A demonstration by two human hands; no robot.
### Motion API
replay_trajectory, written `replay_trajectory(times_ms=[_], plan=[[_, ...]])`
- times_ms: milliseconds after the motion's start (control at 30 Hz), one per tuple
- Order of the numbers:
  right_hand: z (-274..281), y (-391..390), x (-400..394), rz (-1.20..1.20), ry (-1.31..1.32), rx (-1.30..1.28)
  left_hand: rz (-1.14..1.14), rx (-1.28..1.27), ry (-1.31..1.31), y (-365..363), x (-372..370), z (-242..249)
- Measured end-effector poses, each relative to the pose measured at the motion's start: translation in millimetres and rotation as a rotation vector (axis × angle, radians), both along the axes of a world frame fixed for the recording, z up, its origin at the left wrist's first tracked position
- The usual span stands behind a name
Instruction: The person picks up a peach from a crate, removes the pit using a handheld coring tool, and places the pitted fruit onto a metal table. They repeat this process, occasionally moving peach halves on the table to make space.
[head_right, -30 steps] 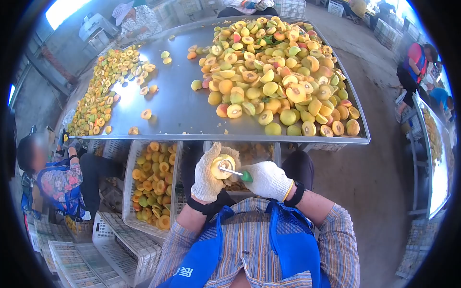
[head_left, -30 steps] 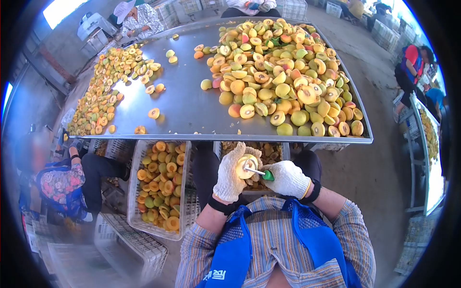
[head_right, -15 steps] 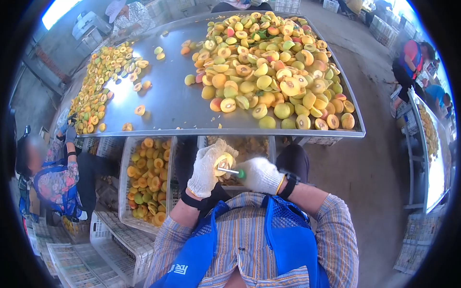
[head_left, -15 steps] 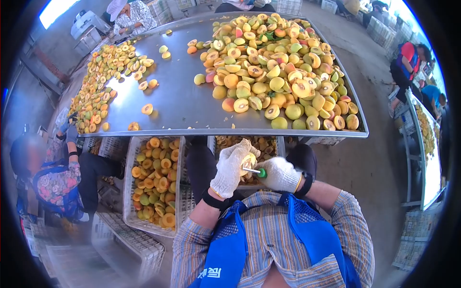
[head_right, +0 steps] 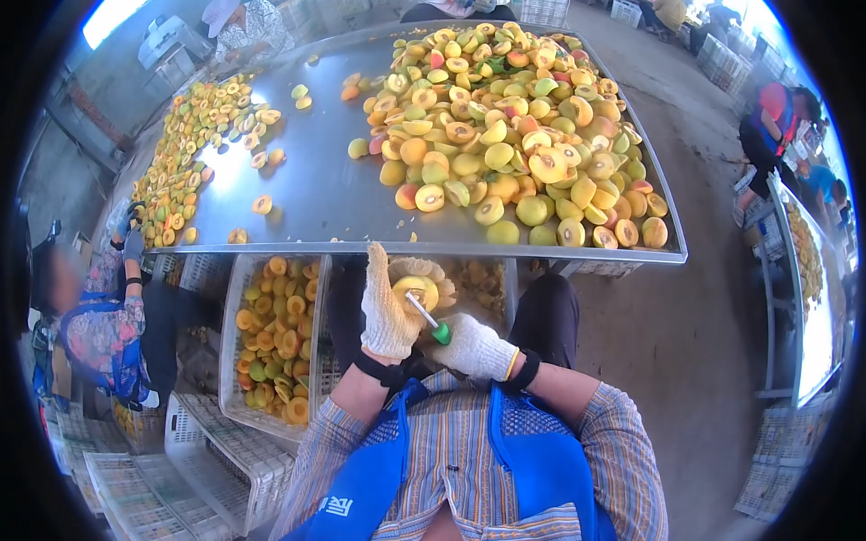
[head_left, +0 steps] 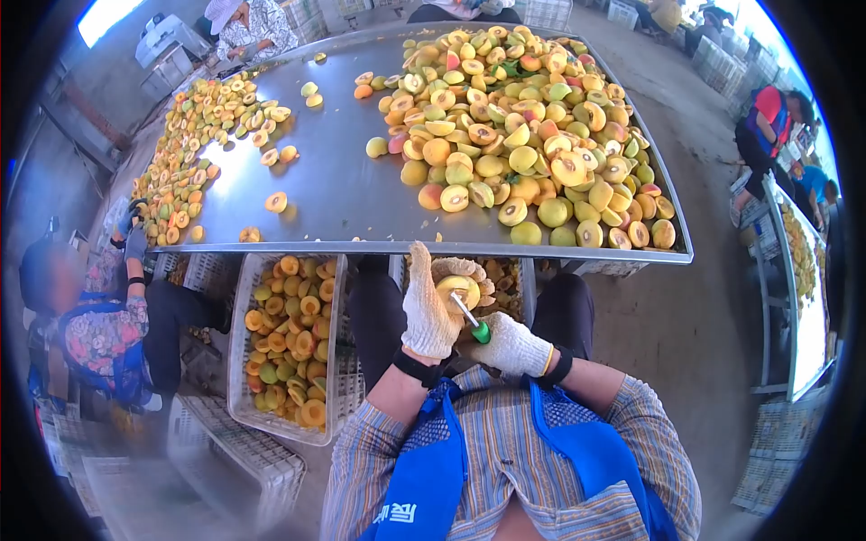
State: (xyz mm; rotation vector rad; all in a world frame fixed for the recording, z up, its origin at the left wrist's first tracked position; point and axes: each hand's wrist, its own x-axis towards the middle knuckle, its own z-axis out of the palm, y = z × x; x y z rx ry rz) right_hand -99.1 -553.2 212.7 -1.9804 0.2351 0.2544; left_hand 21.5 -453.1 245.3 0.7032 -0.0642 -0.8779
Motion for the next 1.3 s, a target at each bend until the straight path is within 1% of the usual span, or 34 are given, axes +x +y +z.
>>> replay_trajectory(times_ms=[33, 100, 133, 167, 200, 233, 267, 300, 367, 400, 433, 467, 500, 567, 600, 633, 667, 700, 767, 800, 833, 867, 900, 933, 967, 1000, 1033, 1067, 1100, 1167, 1200, 1233, 1267, 1300], plan=[[-4.1, -2.7, 2.2, 0.0, 0.0, 0.004, -0.047, 0.028, 0.0, 0.0, 3.6, 0.5], [-14.8, -11.5, 7.3, 0.234, -0.19, -0.427, -0.017, 0.074, 0.03, -4.2, 7.1, 2.6], [14.0, -9.2, 6.6, -0.009, -0.014, -0.363, -0.037, 0.205, -0.154, -3.4, 10.9, 3.8], [20.7, -12.6, 10.2, -0.025, -0.074, -0.423, -0.059, 0.335, -0.335, -3.7, 12.5, 4.6], [26.3, -11.7, 9.1, -0.034, -0.076, -0.389, -0.036, 0.334, -0.369, -5.2, 11.9, 8.3], [29.8, -11.6, 9.1, -0.042, -0.08, -0.355, -0.035, 0.332, -0.366, -5.4, 11.5, 7.9], [4.9, -13.4, 9.1, 0.045, -0.108, -0.243, -0.05, 0.181, -0.28, -4.6, 11.0, 7.3], [-3.4, -10.4, 11.4, 0.131, -0.134, -0.131, -0.065, 0.031, -0.193, -4.2, 10.9, 6.7], [-14.9, -10.6, 6.6, 0.081, -0.091, -0.083, -0.066, 0.038, -0.2, -5.2, 11.4, 3.6], [-15.1, -11.1, 7.5, 0.088, -0.089, -0.236, -0.069, 0.046, -0.205, -5.0, 10.9, 1.0], [-1.3, -10.8, 12.4, 0.094, -0.088, -0.393, -0.073, 0.051, -0.212, -5.8, 11.0, 3.7], [16.9, -13.5, 11.9, -0.01, -0.15, -0.425, -0.064, 0.23, -0.282, -5.0, 10.7, 8.6], [24.2, -17.9, 17.5, -0.018, -0.003, -0.439, -0.066, 0.229, -0.279, -4.8, 9.9, 9.2], [16.8, -17.7, 17.0, 0.016, 0.003, -0.449, -0.07, 0.297, -0.406, -6.2, 11.6, 10.9], [-2.6, -15.6, 14.7, 0.079, -0.01, -0.259, -0.105, 0.232, -0.355, -5.4, 12.7, 10.5], [-6.9, -9.0, 13.0, 0.143, -0.02, -0.069, -0.101, 0.232, -0.351, -4.1, 11.9, 6.3], [-9.0, 1.6, 5.6, 0.086, -0.272, 0.1, -0.145, 0.017, -0.237, -2.4, 10.3, -1.4], [-7.4, -0.1, 7.0, 0.089, -0.27, 0.101, -0.188, -0.199, -0.125, -2.1, 9.6, -5.1], [-5.1, -5.3, 11.6, 0.222, -0.103, 0.24, -0.151, -0.178, -0.085, -3.4, 9.5, -11.1], [5.2, -5.3, 10.4, 0.182, 0.033, 0.367, -0.171, -0.219, -0.091, -3.6, 10.3, -12.1], [4.7, -5.0, 10.4, 0.184, 0.033, 0.368, -0.191, -0.264, -0.097, -4.9, 11.3, -12.8], [3.7, -5.5, 10.8, 0.222, -0.018, 0.436, -0.246, -0.386, -0.129, -8.1, 12.8, -14.3], [2.2, -6.8, 11.5, 0.262, -0.068, 0.503, -0.242, -0.389, -0.132, -9.7, 12.6, -12.3], [-0.7, -5.9, 11.2, 0.226, -0.139, 0.443, -0.29, -0.447, -0.114, -9.8, 11.6, -10.3], [-1.6, -10.3, 13.8, 0.231, -0.138, 0.441, -0.338, -0.505, -0.098, -10.2, 12.2, -9.2], [0.2, -14.3, 17.7, 0.25, -0.121, 0.415, -0.254, -0.421, -0.169, -8.4, 19.0, -5.2], [0.9, -17.2, 19.4, 0.269, -0.105, 0.39, -0.027, -0.127, -0.08, -5.0, 18.0, 8.9], [-0.9, -23.0, 17.8, 0.208, -0.058, 0.268, 0.118, -0.028, -0.018, 1.5, 28.5, 5.9], [2.8, -28.1, 19.2, 0.217, -0.064, 0.267, 0.263, 0.07, 0.042, 13.0, 46.1, -0.8], [13.2, -38.8, 22.0, 0.104, 0.211, -0.276, 0.507, 0.34, -0.257, 64.8, 84.1, -24.3], [2.5, -47.8, 19.6, 0.098, 0.198, -0.276, 0.494, 0.626, -0.443, 94.9, 101.2, -30.1], [-18.4, -56.2, 12.8, 0.099, 0.165, -0.388, 0.475, 0.914, -0.623, 116.0, 110.8, -32.7], [-30.0, -60.7, 10.4, 0.096, 0.132, -0.503, 0.555, 1.357, -1.052, 119.1, 115.2, -30.8], [-24.7, -60.6, 10.1, 0.046, 0.177, -0.433, 0.614, 1.795, -1.487, 117.8, 118.9, -28.7]])
